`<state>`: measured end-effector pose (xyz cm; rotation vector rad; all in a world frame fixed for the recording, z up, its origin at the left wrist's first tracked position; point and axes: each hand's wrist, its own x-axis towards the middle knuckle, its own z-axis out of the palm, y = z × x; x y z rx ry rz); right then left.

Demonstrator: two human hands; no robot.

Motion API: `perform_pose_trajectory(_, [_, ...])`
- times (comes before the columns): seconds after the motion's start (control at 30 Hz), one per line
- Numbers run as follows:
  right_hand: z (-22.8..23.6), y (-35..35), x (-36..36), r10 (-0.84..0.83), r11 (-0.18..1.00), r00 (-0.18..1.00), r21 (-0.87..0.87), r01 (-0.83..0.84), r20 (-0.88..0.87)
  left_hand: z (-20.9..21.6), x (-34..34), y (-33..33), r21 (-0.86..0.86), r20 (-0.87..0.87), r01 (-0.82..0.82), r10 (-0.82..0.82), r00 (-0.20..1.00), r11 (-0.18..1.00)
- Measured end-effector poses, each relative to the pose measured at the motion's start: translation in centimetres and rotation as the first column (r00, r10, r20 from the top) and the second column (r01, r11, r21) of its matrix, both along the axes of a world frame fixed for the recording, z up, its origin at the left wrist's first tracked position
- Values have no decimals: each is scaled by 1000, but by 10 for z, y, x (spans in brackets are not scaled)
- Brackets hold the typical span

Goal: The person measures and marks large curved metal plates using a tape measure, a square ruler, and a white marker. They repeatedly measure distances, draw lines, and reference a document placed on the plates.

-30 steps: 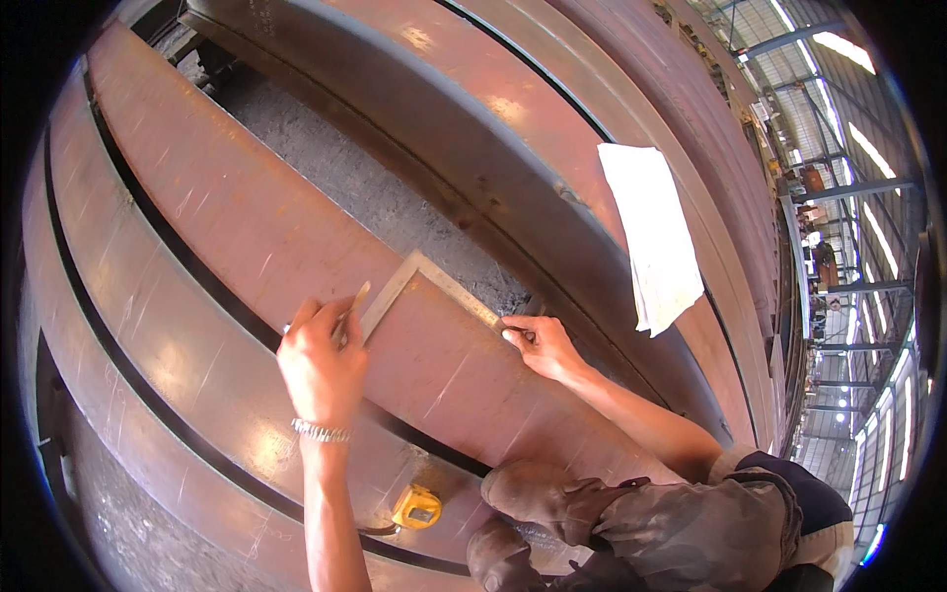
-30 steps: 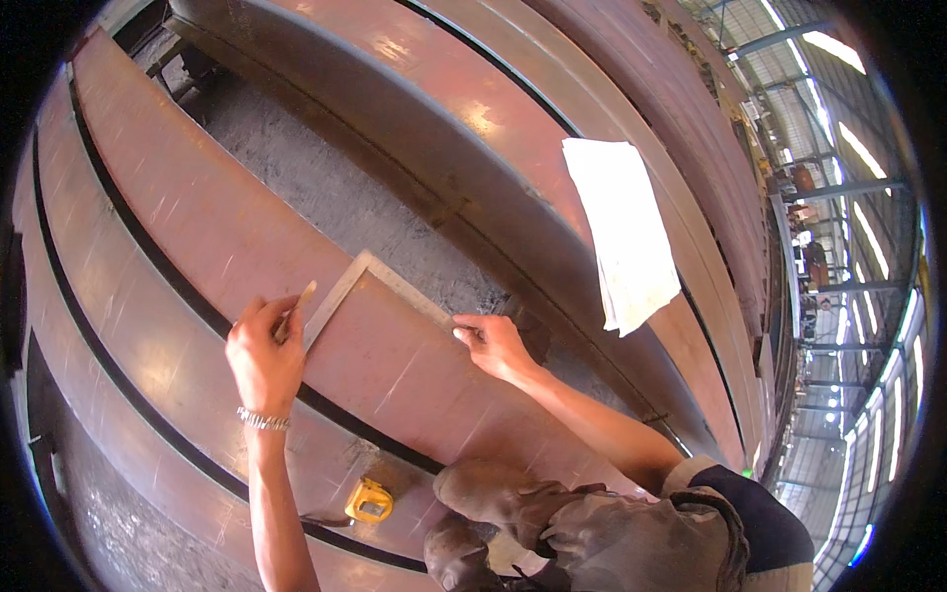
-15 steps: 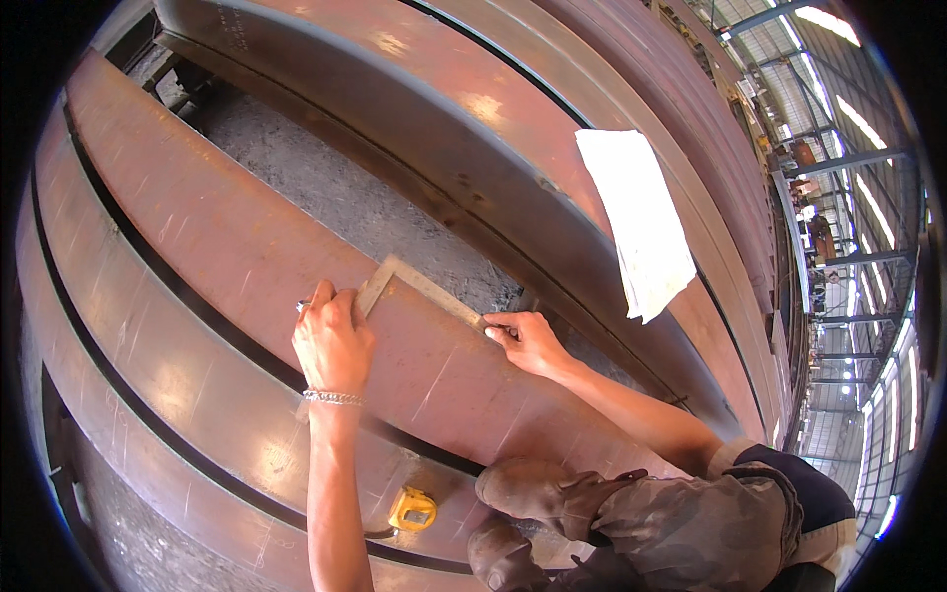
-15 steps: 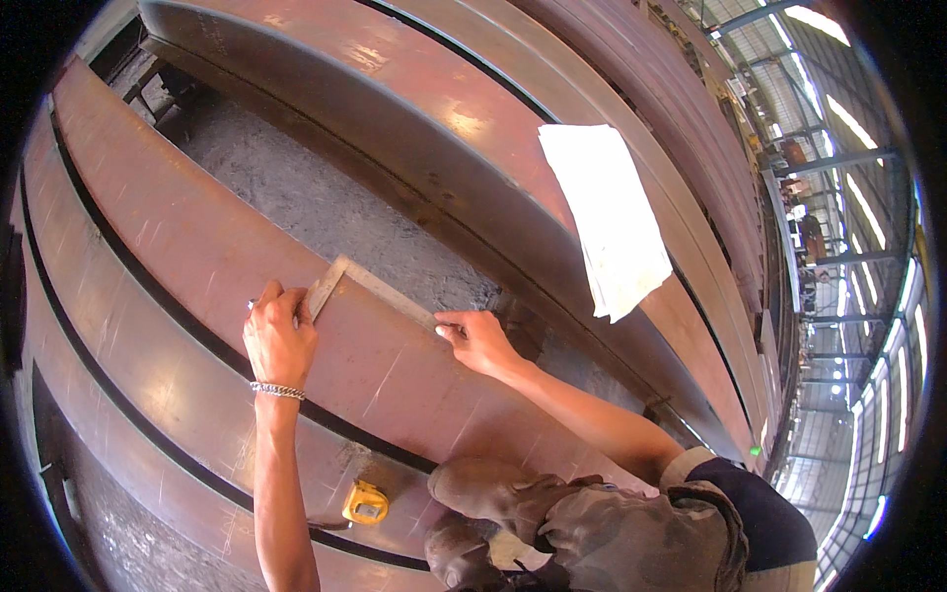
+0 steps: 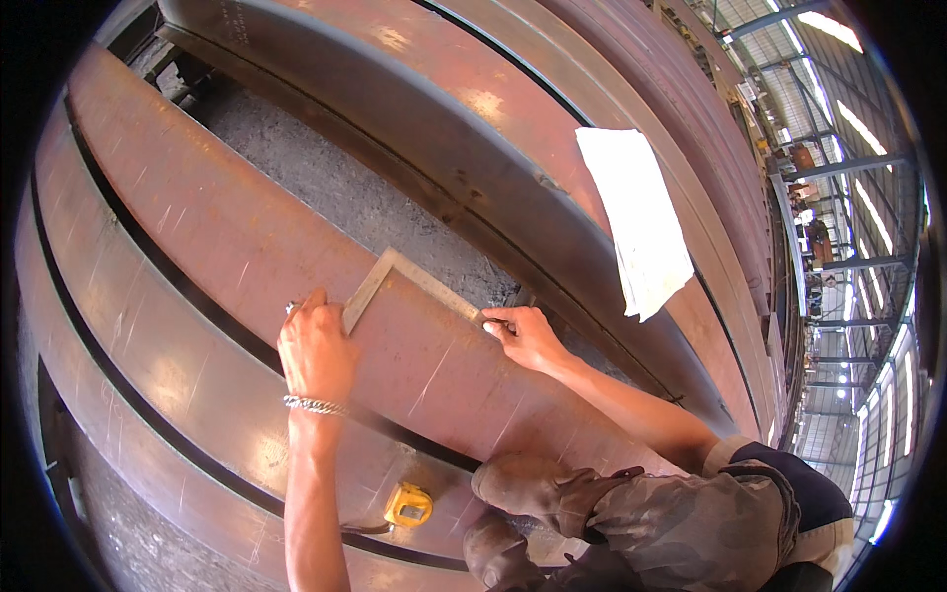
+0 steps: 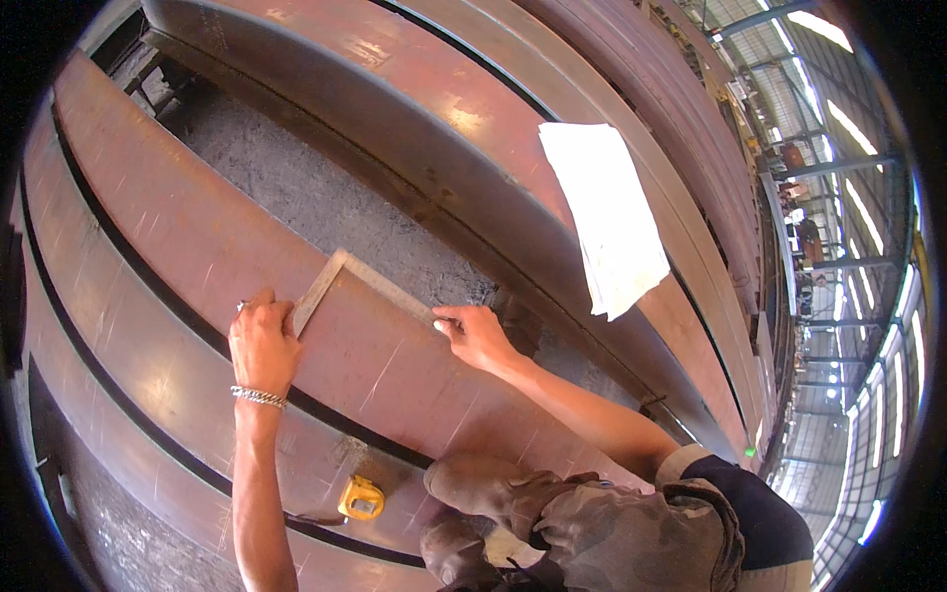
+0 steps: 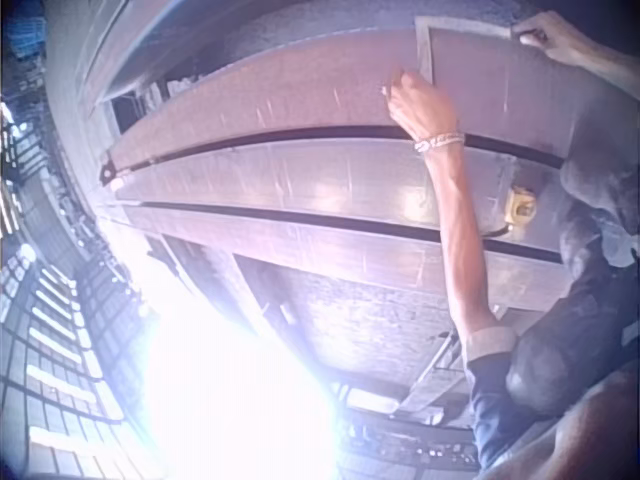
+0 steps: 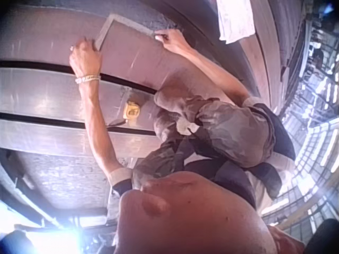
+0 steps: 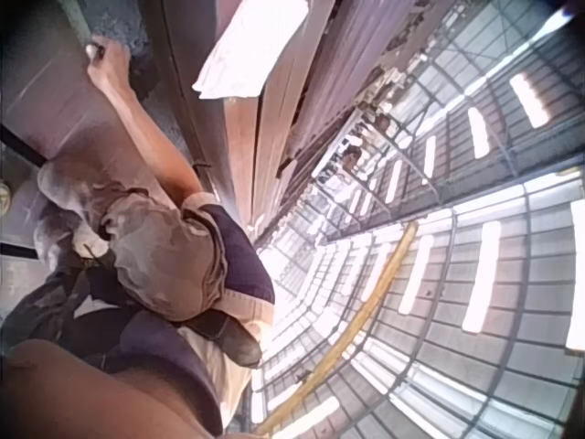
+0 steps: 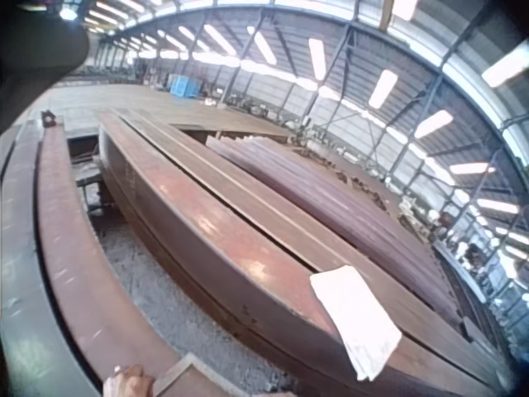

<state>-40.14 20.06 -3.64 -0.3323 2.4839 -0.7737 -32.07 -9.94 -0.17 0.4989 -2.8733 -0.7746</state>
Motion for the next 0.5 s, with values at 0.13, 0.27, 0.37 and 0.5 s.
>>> perform_pose_trajectory(0.13, [0, -1, 0, -6, 1000, 1000, 13, 5, 13, 9, 30, -17, 2, 82, 15, -15, 997, 1000])
perform_pose_trajectory(0.27, [3, -2, 0, -10, 1000, 1000, 24, 10, 14, 17, 56, -30, 5, 149, 21, -22, 989, 1000])
perform_pose_trajectory(0.37, [4, -3, -1, 0, 1000, 1000, 24, -1, 16, 18, 64, -35, 7, 187, 17, -18, 982, 1000])
perform_pose_trajectory(0.5, [6, -4, -2, -9, 998, 998, 59, 6, 55, 16, 68, -36, 44, 183, -24, 16, 983, 999])
